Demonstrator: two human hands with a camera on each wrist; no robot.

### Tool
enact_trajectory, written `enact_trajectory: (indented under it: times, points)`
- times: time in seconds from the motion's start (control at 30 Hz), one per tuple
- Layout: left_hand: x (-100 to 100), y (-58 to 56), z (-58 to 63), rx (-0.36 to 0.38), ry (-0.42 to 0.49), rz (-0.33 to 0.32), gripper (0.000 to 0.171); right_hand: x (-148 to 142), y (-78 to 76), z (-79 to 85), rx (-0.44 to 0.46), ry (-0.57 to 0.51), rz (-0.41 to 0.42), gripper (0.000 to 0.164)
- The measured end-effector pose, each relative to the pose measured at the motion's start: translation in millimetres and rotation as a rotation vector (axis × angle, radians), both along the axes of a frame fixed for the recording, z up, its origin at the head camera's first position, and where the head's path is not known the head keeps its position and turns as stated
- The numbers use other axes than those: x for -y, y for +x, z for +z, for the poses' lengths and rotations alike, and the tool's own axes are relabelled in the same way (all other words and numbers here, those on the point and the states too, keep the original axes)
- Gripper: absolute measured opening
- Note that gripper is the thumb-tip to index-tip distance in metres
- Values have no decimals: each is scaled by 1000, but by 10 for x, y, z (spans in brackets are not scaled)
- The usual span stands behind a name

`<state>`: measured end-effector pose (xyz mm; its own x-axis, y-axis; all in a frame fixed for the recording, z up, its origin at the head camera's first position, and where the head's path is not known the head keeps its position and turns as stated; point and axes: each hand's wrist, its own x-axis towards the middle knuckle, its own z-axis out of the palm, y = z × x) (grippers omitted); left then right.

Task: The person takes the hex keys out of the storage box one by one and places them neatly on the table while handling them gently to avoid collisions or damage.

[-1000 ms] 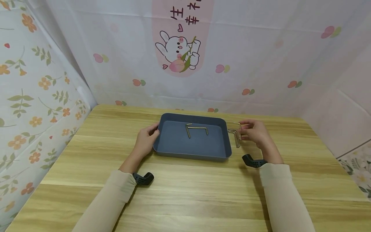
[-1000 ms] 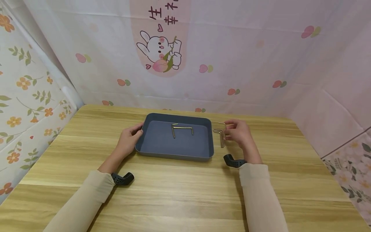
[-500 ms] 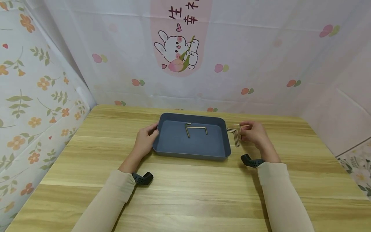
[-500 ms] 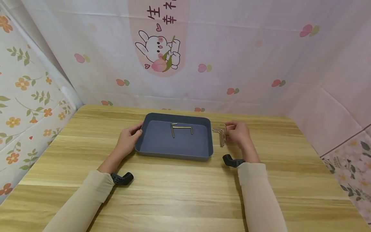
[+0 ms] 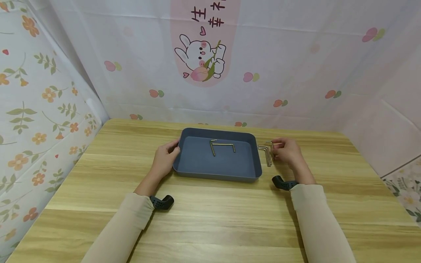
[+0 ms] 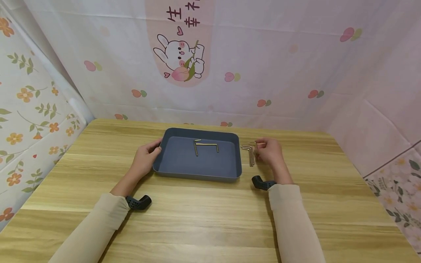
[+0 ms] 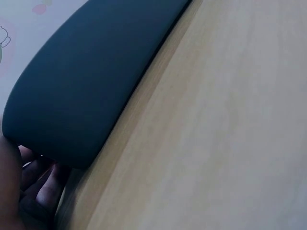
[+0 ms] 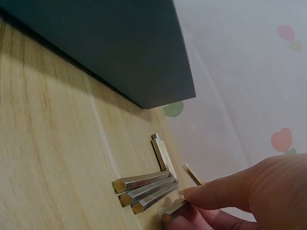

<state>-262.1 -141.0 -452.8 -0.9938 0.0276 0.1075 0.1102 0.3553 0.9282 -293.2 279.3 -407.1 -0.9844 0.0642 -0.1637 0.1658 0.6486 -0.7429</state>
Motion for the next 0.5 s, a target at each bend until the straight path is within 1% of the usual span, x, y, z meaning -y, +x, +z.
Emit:
enact_trajectory:
  times: [0.5]
  points:
    - [-2, 2, 8, -14, -2, 0, 44, 36, -10, -43, -17, 36, -17, 42]
